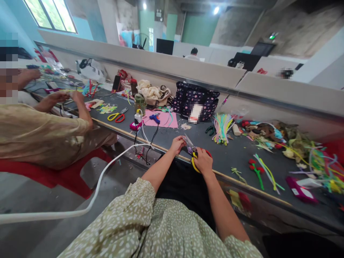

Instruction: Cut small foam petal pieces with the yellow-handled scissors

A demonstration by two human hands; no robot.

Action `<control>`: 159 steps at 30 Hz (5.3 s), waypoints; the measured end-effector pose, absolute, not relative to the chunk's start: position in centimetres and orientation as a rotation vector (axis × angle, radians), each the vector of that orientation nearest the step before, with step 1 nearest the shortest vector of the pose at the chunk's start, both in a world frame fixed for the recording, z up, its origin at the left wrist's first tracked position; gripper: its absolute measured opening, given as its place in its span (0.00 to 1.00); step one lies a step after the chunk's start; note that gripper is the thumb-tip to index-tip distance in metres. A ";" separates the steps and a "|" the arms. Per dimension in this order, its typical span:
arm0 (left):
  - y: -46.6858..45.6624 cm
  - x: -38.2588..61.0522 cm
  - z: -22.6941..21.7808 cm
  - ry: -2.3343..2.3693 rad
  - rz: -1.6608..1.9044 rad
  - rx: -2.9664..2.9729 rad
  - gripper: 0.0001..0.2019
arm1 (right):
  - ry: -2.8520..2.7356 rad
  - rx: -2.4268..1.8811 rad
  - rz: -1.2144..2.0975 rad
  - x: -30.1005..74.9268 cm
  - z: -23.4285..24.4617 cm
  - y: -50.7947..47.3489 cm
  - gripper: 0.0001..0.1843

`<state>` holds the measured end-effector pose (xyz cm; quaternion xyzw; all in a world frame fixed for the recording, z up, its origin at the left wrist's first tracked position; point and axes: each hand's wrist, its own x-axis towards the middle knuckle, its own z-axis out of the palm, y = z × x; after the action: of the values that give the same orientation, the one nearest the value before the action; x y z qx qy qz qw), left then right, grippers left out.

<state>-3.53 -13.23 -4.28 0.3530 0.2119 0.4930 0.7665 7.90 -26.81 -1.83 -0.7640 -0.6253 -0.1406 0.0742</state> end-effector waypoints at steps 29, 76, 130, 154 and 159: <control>-13.4 -3.7 -4.2 0.494 1.040 0.850 0.12 | -1.833 -2.294 -0.365 8.0 -1.6 -26.3 0.22; -13.2 -3.6 -4.6 0.492 1.140 0.726 0.16 | -1.765 -2.256 -0.398 8.3 -2.7 -26.2 0.23; -13.5 -4.1 -3.9 0.502 1.084 0.736 0.14 | -1.666 -2.339 -0.336 8.7 -1.3 -25.9 0.19; -13.1 -4.4 -4.1 0.436 1.077 0.647 0.16 | -1.717 -2.298 -0.454 7.8 -3.0 -26.4 0.24; -13.1 -4.3 -4.2 0.456 1.069 0.646 0.17 | -1.718 -2.300 -0.449 7.7 -2.8 -26.5 0.24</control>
<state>-4.30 -13.08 -4.16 0.2999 0.2117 0.4960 0.7869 7.68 -26.49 -2.83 -0.7860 -0.5872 -0.1535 0.1177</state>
